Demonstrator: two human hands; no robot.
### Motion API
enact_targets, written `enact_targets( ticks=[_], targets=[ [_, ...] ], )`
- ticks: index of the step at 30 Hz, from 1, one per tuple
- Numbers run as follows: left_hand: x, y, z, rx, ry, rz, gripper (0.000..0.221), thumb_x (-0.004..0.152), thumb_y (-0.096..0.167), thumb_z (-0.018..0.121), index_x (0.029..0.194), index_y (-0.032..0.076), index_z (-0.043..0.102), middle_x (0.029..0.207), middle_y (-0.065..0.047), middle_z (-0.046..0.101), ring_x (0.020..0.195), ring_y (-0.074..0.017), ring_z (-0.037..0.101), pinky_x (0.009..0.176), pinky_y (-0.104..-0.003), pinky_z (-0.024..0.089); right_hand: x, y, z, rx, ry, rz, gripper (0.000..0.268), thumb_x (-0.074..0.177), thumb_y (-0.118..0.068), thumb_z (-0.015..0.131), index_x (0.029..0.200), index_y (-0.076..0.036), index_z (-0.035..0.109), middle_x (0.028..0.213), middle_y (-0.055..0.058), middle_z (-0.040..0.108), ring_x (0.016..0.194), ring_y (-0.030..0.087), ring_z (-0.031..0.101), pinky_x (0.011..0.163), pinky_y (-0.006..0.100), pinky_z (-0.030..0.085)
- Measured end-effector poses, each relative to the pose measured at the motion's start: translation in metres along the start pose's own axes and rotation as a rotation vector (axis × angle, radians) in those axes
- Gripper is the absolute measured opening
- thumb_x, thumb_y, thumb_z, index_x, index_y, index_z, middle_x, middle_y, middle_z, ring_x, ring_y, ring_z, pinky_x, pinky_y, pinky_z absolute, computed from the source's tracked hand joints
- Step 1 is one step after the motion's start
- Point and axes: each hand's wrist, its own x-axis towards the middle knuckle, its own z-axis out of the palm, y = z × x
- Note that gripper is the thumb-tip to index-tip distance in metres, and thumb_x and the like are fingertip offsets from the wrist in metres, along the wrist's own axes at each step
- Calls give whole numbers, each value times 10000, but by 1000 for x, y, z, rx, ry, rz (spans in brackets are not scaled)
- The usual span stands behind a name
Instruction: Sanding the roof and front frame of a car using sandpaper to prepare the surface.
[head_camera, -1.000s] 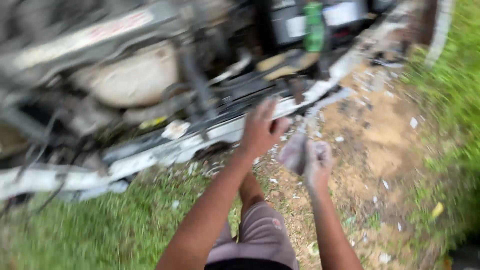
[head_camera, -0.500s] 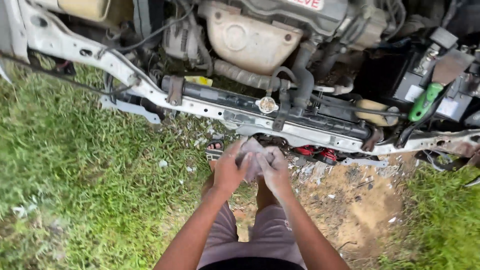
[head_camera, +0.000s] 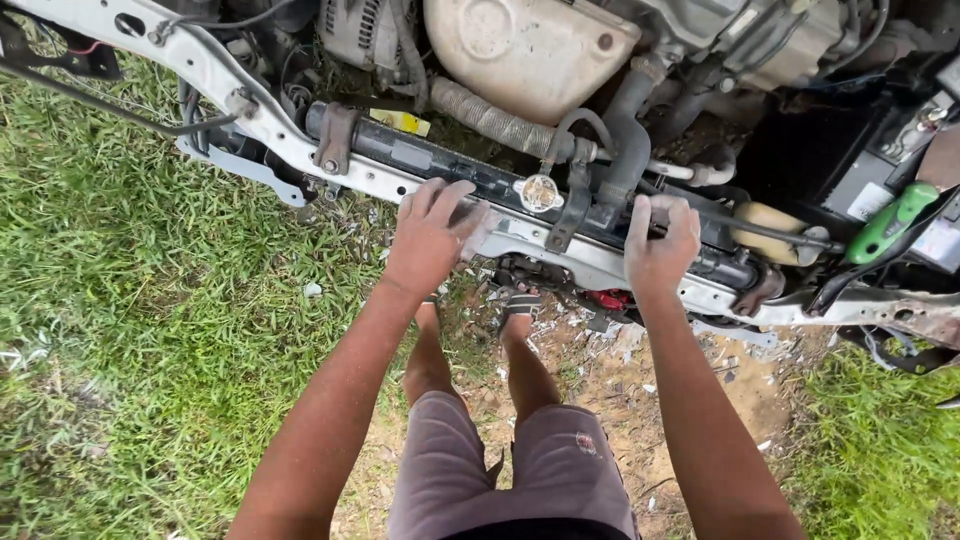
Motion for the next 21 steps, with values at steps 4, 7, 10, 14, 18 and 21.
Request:
enact_targets(
  ticks=[4, 7, 10, 14, 18, 21],
  targets=[
    [-2, -5, -4, 54, -240, 87, 421, 972, 278, 637, 1393, 257, 638, 1602, -59, 323, 1460, -323, 298, 1109, -502, 394, -3, 6, 16, -29, 69, -33, 136, 1040, -193, 717, 938, -129, 653, 788, 19, 601, 741, 236, 597, 679, 344, 504],
    [-9, -8, -17, 262, -611, 210, 906, 944, 833, 254, 1629, 241, 248, 1690, -27, 195, 1566, -263, 133, 1234, -612, -58, -4, -5, 11, -100, 51, -70, 137, 1038, -165, 693, 931, -112, 626, 829, 36, 615, 770, 258, 578, 717, 337, 497],
    [-7, -24, -2, 279, -648, 325, 682, 990, 382, 573, 1596, 206, 312, 1692, -18, 196, 1558, -250, 185, 1254, -583, 57, 4, -10, 13, -100, 39, -74, 122, 1070, -183, 622, 969, -118, 638, 823, 19, 600, 768, 245, 572, 719, 334, 488],
    [-2, -21, 1, 34, -235, 562, 609, 903, 265, 682, 1480, 171, 512, 1584, -10, 455, 1433, -210, 408, 1171, -430, 331, -1, -8, 12, -137, 1, -25, 186, 1098, -226, 597, 962, -101, 622, 808, 50, 578, 752, 286, 564, 700, 371, 490],
    [3, -14, 11, 24, -162, 582, 599, 886, 182, 712, 1458, 193, 535, 1577, 19, 463, 1402, -215, 407, 1107, -426, 373, -2, -1, 18, -131, 16, -28, 171, 1089, -230, 604, 955, -124, 617, 790, 28, 563, 711, 257, 538, 691, 346, 499],
    [4, 12, 33, 30, 17, 509, 561, 920, 127, 644, 1467, 185, 535, 1566, -21, 456, 1295, -276, 484, 1036, -499, 393, -10, 12, 22, -141, 31, -18, 188, 1082, -262, 631, 959, -119, 623, 785, 35, 563, 709, 277, 553, 673, 366, 497]
  ],
)
